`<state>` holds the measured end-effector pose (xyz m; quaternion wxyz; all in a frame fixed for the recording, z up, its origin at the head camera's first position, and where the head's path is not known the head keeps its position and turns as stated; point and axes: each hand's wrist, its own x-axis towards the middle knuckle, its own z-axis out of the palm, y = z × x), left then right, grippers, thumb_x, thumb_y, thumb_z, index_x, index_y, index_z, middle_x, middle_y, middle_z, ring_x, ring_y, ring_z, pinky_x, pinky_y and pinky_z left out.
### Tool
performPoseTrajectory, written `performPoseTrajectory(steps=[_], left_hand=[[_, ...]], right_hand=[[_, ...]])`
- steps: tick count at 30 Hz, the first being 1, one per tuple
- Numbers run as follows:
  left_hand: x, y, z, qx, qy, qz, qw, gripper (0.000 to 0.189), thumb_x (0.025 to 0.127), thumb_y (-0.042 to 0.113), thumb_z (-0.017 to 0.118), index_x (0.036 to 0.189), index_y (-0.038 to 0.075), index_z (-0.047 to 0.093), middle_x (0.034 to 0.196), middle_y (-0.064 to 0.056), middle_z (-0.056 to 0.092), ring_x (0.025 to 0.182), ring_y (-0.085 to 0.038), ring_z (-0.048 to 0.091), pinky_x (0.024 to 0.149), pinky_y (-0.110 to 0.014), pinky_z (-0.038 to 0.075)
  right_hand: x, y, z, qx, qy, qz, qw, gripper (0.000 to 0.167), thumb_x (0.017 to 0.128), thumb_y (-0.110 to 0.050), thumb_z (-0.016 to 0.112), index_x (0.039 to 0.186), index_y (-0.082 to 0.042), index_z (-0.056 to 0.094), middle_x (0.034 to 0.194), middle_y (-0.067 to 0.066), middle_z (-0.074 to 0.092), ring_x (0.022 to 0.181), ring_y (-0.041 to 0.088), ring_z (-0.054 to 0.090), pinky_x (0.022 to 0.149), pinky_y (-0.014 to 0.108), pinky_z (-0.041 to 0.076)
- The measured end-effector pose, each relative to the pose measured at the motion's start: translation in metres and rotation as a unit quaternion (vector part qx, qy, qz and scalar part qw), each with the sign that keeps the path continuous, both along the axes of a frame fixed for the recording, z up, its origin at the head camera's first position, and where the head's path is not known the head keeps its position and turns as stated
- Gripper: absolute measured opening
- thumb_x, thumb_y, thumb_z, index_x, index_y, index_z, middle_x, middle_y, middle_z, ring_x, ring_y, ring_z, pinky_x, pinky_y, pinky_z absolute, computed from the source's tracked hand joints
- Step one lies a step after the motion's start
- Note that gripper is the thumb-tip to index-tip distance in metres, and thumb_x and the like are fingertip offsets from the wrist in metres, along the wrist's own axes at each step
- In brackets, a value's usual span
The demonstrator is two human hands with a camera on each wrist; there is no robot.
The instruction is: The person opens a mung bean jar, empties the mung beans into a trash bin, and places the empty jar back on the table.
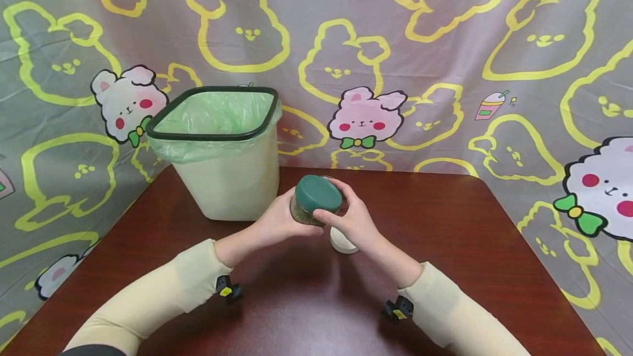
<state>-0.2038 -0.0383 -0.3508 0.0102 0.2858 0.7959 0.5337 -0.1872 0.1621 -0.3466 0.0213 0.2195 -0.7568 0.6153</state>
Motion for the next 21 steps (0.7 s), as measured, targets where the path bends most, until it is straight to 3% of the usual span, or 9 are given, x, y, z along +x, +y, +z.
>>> performPoseTrajectory(steps=[8, 15, 21], left_hand=[[0.0028, 0.0035, -0.0019, 0.008, 0.001, 0.02, 0.9998, 0.077, 0.068, 0.021, 0.089, 0.131, 0.007, 0.047, 0.119, -0.003, 0.06, 0.102, -0.017, 0.058, 0.086, -0.033, 0.05], [0.0008, -0.0005, -0.0036, 0.016, -0.017, -0.019, 0.9995, 0.075, 0.071, 0.017, 0.087, 0.134, 0.011, 0.047, 0.12, -0.001, 0.06, 0.105, -0.017, 0.058, 0.089, -0.034, 0.049], [-0.0004, -0.0046, -0.0014, 0.02, -0.032, -0.05, 0.998, 0.074, 0.072, 0.015, 0.086, 0.135, 0.014, 0.047, 0.12, 0.002, 0.061, 0.107, -0.015, 0.057, 0.091, -0.036, 0.048]], right_hand=[[0.0039, -0.0097, 0.0042, 0.012, -0.02, -0.05, 0.9985, 0.07, 0.084, -0.018, 0.076, 0.141, -0.001, 0.039, 0.13, 0.018, 0.05, 0.114, 0.03, 0.052, 0.093, 0.038, 0.044], [0.0025, -0.0073, 0.0038, -0.026, -0.031, -0.009, 0.9991, 0.071, 0.085, -0.018, 0.076, 0.143, -0.002, 0.04, 0.132, 0.018, 0.05, 0.116, 0.029, 0.05, 0.093, 0.038, 0.044], [0.0021, -0.0024, 0.0018, -0.04, -0.018, 0.02, 0.9988, 0.074, 0.086, -0.023, 0.075, 0.146, -0.003, 0.037, 0.133, 0.018, 0.049, 0.113, 0.023, 0.052, 0.09, 0.03, 0.047]])
